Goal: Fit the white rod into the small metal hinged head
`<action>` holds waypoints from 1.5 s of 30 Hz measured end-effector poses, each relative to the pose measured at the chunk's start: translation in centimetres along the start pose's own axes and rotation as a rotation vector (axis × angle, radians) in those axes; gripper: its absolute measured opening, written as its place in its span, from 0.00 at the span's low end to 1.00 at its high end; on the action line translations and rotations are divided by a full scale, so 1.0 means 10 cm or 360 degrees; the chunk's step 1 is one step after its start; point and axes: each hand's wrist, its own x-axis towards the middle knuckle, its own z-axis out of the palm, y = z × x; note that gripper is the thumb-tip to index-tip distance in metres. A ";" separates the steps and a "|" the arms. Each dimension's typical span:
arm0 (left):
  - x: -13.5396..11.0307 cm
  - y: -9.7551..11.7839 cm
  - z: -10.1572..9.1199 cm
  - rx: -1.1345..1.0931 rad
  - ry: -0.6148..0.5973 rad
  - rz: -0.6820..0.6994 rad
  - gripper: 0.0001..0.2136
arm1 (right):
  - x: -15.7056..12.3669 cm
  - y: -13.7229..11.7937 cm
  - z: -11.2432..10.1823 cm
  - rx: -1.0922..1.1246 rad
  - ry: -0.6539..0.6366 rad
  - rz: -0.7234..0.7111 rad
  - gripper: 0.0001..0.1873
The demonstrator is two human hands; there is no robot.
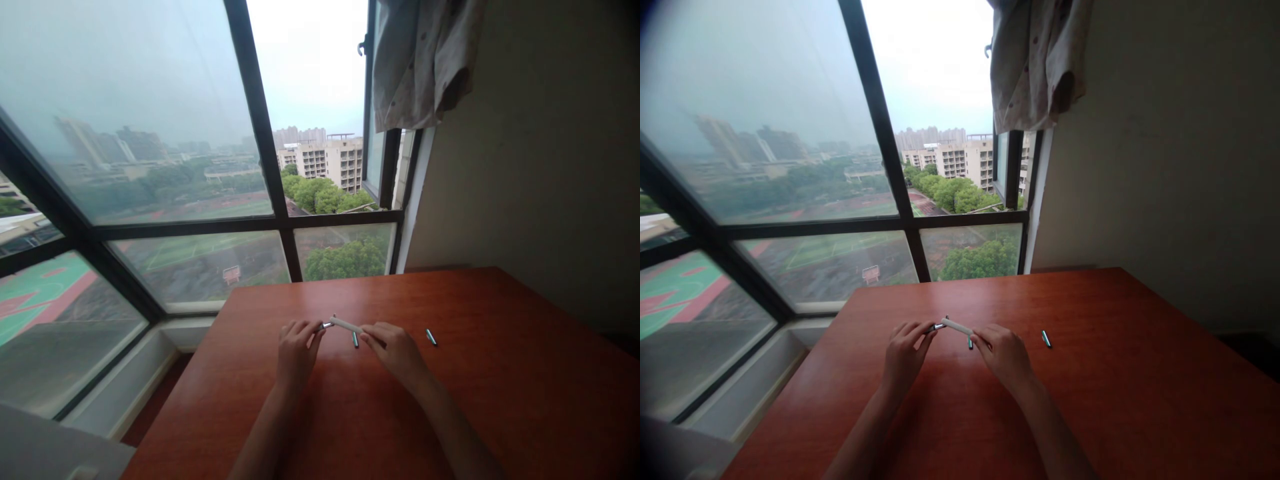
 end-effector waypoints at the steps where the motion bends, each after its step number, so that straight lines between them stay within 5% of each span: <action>1: 0.00 0.00 0.00 0.0008 0.0000 0.0005 0.07 | 0.00 0.00 0.00 0.0002 0.0017 0.0013 0.13; 45: 0.00 0.00 0.01 -0.0084 0.0048 -0.0072 0.07 | 0.02 -0.06 0.03 0.0028 0.0016 0.0054 0.13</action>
